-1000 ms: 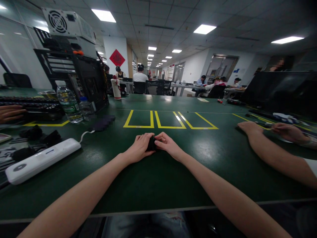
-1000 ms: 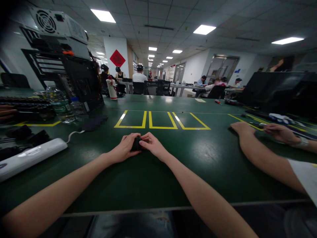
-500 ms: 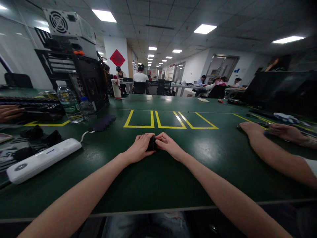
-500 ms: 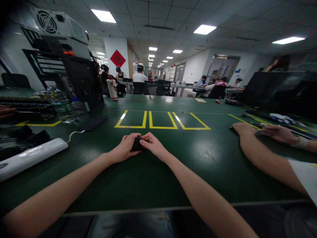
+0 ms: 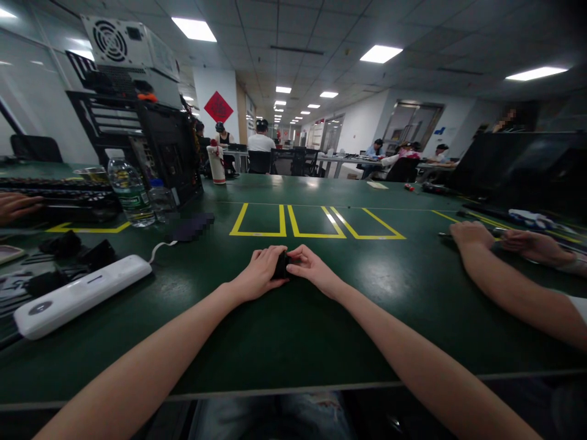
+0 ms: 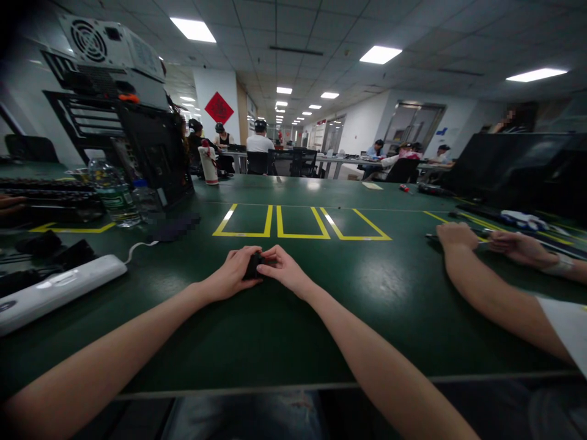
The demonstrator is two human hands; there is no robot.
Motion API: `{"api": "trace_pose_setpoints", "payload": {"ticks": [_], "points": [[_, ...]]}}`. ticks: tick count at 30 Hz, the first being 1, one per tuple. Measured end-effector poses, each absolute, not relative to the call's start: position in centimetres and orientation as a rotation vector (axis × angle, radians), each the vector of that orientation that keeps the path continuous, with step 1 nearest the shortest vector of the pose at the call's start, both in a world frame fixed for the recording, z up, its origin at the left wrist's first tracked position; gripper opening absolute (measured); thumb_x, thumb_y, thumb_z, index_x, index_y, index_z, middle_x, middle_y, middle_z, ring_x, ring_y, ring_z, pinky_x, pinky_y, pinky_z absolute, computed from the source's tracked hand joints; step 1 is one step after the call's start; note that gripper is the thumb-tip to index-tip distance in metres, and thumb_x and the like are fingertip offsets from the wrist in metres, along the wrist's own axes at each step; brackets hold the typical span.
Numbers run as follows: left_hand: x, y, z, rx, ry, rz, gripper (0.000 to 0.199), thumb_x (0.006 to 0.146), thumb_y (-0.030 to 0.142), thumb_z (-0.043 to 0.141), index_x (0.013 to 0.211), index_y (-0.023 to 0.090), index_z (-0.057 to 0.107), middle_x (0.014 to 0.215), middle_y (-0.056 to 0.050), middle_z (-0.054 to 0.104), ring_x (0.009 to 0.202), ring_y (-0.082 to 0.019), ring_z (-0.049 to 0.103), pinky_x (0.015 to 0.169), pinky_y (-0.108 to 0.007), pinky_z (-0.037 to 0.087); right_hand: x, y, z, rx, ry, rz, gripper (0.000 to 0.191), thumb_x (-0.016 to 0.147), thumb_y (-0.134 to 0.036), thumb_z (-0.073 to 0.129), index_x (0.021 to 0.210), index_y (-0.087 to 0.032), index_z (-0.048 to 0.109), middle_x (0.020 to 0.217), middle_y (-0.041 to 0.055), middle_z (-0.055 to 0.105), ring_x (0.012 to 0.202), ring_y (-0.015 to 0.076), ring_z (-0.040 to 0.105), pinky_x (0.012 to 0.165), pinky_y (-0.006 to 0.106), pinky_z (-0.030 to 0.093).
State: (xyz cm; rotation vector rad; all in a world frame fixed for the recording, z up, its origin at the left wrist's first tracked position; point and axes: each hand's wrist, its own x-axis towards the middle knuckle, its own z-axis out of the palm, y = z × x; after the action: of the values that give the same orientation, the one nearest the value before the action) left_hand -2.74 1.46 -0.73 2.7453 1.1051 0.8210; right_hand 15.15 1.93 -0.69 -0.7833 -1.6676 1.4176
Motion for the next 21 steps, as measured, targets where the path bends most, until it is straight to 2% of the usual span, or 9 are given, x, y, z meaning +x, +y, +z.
{"api": "trace_pose_setpoints", "payload": {"ticks": [3, 6, 9, 14, 21], "points": [[-2.65, 1.47, -0.75, 2.735, 1.113, 0.835, 0.058, 0.072, 0.031, 0.056, 0.119, 0.020, 0.024, 0.115, -0.010, 0.042, 0.109, -0.025, 0.040, 0.089, -0.042, 0.029, 14.94, 2.04, -0.87, -0.822, -1.645, 1.375, 0.023, 0.070, -0.032, 0.057, 0.088, -0.021, 0.047, 0.091, 0.0006, 0.053, 0.086, 0.0132, 0.052, 0.080, 0.034, 0.043], [-2.65, 1.50, -0.80, 2.727, 1.106, 0.837, 0.058, 0.072, 0.031, 0.056, 0.120, 0.020, 0.024, 0.115, -0.010, 0.043, 0.109, -0.025, 0.041, 0.088, -0.042, 0.029, 14.90, 2.24, -1.04, -0.869, -1.641, 1.378, 0.031, 0.069, -0.033, 0.058, 0.095, -0.022, 0.047, 0.096, 0.0018, 0.052, 0.089, 0.0145, 0.052, 0.082, 0.035, 0.042], [-2.75, 1.52, -0.78, 2.726, 1.112, 0.830, 0.059, 0.072, 0.030, 0.056, 0.120, 0.020, 0.023, 0.116, -0.010, 0.042, 0.109, -0.025, 0.041, 0.089, -0.042, 0.029, 15.05, 2.36, -1.12, -0.870, -1.672, 1.402, 0.035, 0.068, -0.030, 0.060, 0.098, -0.021, 0.046, 0.098, 0.0033, 0.052, 0.094, 0.0155, 0.051, 0.085, 0.037, 0.040], [-2.82, 1.58, -0.84, 2.724, 1.118, 0.814, 0.058, 0.072, 0.028, 0.057, 0.120, 0.021, 0.024, 0.116, -0.010, 0.042, 0.108, -0.025, 0.041, 0.089, -0.042, 0.029, 15.22, 2.32, -1.17, -0.778, -1.718, 1.418, 0.043, 0.059, -0.022, 0.068, 0.094, -0.022, 0.044, 0.092, 0.0009, 0.053, 0.091, 0.0154, 0.052, 0.082, 0.035, 0.042], [-2.70, 1.75, -1.17, 2.725, 1.120, 0.847, 0.060, 0.071, 0.029, 0.057, 0.120, 0.021, 0.023, 0.116, -0.010, 0.042, 0.109, -0.026, 0.040, 0.088, -0.043, 0.029, 14.84, 2.06, -0.86, -0.843, -1.647, 1.414, 0.028, 0.071, -0.036, 0.055, 0.093, -0.022, 0.046, 0.090, 0.0009, 0.054, 0.088, 0.0139, 0.052, 0.080, 0.033, 0.042]]}}
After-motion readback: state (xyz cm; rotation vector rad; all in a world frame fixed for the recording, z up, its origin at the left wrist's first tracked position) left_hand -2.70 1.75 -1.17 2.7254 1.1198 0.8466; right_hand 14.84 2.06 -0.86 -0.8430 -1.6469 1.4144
